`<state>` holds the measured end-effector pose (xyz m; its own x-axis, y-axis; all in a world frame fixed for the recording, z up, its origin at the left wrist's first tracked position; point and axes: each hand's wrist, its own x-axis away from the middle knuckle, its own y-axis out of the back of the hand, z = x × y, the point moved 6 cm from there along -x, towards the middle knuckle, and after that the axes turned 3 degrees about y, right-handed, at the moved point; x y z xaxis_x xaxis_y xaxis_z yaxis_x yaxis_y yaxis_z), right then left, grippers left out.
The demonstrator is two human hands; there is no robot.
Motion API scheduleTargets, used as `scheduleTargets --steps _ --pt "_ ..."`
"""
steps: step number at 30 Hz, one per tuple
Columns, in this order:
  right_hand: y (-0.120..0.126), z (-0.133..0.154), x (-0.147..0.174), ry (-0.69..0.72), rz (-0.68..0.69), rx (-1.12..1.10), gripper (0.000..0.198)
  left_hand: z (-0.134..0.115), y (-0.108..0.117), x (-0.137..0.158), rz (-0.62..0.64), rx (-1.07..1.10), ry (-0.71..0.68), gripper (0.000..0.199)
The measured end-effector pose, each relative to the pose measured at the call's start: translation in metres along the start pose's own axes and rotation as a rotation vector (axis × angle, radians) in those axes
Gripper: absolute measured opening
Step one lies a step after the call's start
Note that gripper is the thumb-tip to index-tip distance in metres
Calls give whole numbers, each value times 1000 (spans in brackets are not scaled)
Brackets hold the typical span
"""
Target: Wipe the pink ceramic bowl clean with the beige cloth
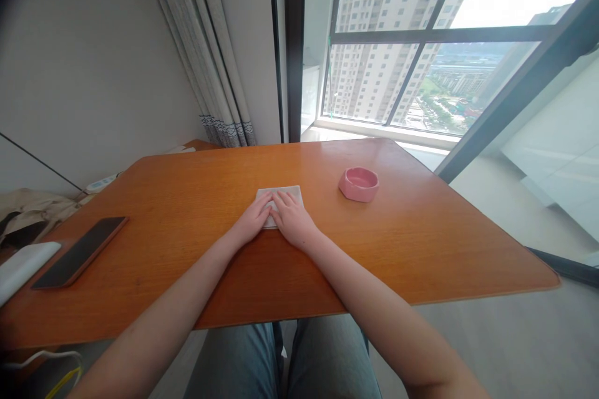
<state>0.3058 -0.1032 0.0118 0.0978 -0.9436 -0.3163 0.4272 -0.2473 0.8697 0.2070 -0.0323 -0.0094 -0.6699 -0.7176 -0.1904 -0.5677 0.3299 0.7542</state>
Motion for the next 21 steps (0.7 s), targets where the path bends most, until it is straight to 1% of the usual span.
scheduleTargets --steps 2,4,5,7,10,12,14,17,19,21 --pt "-5 9 11 -64 106 104 47 0 7 -1 -123 29 -23 43" --pt "-1 13 24 -132 166 188 43 6 14 -2 -199 30 -3 40" --pt "3 13 32 -166 177 221 42 10 16 -3 -209 25 15 38" --pt "16 4 50 -259 169 290 42 16 16 -3 -185 -8 48 34" --pt "39 -27 87 -440 91 436 43 18 11 -1 -114 -83 83 30" --pt "54 -55 114 -547 33 514 39 16 7 0 -68 -132 90 30" --pt "66 -85 139 -629 -2 546 39 13 4 1 -31 -175 92 32" --pt "86 -125 166 -776 -86 602 48 11 2 3 2 -206 109 36" --pt "91 -143 176 -849 -73 607 54 12 3 3 8 -207 122 36" --pt "92 -153 177 -870 -28 582 56 11 4 3 4 -200 125 35"
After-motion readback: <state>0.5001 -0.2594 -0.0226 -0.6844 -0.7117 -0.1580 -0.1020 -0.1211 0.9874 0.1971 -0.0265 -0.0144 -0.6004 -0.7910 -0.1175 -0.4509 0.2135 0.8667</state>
